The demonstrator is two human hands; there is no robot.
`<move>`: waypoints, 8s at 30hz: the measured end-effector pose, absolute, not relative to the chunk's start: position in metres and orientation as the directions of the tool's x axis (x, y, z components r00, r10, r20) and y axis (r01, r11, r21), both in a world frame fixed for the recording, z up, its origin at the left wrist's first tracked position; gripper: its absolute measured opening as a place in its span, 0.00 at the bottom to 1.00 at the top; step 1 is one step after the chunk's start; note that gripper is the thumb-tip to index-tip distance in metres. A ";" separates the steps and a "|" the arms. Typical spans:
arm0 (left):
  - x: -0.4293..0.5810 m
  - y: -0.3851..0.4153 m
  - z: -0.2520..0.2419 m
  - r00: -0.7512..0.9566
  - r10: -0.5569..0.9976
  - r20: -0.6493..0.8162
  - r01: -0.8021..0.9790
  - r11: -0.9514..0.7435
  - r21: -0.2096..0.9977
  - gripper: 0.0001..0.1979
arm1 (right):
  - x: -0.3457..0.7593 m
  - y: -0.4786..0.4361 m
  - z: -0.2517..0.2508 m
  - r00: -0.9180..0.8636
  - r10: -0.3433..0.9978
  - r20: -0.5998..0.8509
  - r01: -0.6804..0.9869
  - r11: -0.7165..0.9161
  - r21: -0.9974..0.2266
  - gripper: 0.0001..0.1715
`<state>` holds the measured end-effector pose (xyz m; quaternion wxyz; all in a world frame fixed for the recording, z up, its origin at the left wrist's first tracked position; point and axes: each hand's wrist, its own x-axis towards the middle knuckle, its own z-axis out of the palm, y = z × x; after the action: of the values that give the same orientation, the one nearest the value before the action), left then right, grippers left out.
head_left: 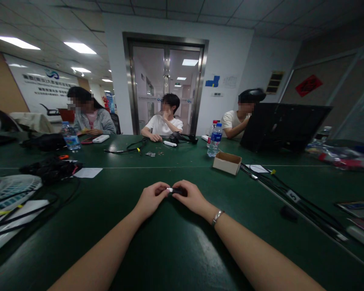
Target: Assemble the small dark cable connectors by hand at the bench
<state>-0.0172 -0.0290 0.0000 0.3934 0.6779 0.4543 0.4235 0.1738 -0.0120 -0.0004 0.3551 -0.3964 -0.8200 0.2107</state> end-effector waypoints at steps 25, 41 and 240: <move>-0.018 -0.029 0.002 0.238 0.948 0.213 0.183 -0.259 0.948 0.11 | 0.173 -0.011 -0.002 -0.450 0.783 0.429 0.486 0.618 -0.618 0.12; -0.020 -0.029 -0.001 0.226 0.947 0.229 0.151 -0.266 0.952 0.09 | 0.173 -0.013 0.001 -0.454 0.790 0.411 0.485 0.606 -0.630 0.12; -0.018 -0.032 0.003 0.186 0.938 0.292 0.653 -0.340 0.677 0.25 | 0.172 -0.017 0.004 -0.465 0.769 0.439 0.452 0.632 -0.629 0.11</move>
<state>-0.0181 -0.0323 0.0031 0.2063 0.7418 0.5363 0.3458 0.1717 -0.0167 0.0037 0.3624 -0.3689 -0.8276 0.2184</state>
